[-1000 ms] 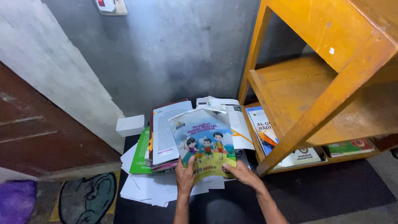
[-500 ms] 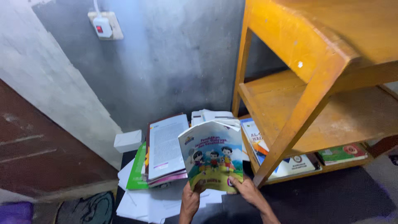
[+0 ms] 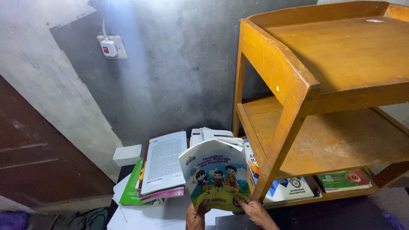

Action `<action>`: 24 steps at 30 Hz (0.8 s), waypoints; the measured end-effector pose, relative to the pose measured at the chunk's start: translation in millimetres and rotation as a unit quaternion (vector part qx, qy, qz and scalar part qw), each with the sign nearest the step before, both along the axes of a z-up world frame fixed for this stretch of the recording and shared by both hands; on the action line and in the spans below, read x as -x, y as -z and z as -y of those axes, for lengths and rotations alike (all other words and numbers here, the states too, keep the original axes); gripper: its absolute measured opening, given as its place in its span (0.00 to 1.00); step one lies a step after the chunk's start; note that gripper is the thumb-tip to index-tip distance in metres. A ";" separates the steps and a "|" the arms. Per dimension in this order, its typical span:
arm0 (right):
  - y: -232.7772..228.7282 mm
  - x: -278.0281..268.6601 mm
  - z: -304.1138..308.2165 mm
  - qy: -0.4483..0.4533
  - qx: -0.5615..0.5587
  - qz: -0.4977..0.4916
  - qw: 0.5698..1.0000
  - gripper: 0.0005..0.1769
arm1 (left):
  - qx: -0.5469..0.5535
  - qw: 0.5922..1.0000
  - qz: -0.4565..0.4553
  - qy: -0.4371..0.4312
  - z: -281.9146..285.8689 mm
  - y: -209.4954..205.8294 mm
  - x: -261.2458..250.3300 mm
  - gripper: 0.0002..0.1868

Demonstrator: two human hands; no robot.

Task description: The person picks up several books from a pile on a desk, turns them over to look at the covers, and places them onto the shelves of a wooden bookshelf one by one.

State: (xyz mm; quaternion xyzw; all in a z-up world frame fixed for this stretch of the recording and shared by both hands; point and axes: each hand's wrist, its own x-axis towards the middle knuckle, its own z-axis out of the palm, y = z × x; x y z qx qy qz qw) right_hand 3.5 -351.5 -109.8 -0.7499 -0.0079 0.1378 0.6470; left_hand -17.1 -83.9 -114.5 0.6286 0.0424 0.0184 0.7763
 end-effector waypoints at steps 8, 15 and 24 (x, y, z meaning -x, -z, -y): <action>-27.5 29.5 -3.1 0.005 -0.003 0.035 0.999 0.20 | -0.012 0.999 -0.029 0.008 1.7 -2.6 18.4 0.24; -34.7 40.4 18.0 0.008 -0.111 -0.048 0.993 0.23 | -0.001 0.999 -0.032 0.004 23.2 6.6 26.5 0.24; -75.7 46.6 78.6 -0.037 -0.092 -0.083 0.992 0.29 | 0.144 0.989 -0.019 -0.032 84.8 17.4 28.8 0.25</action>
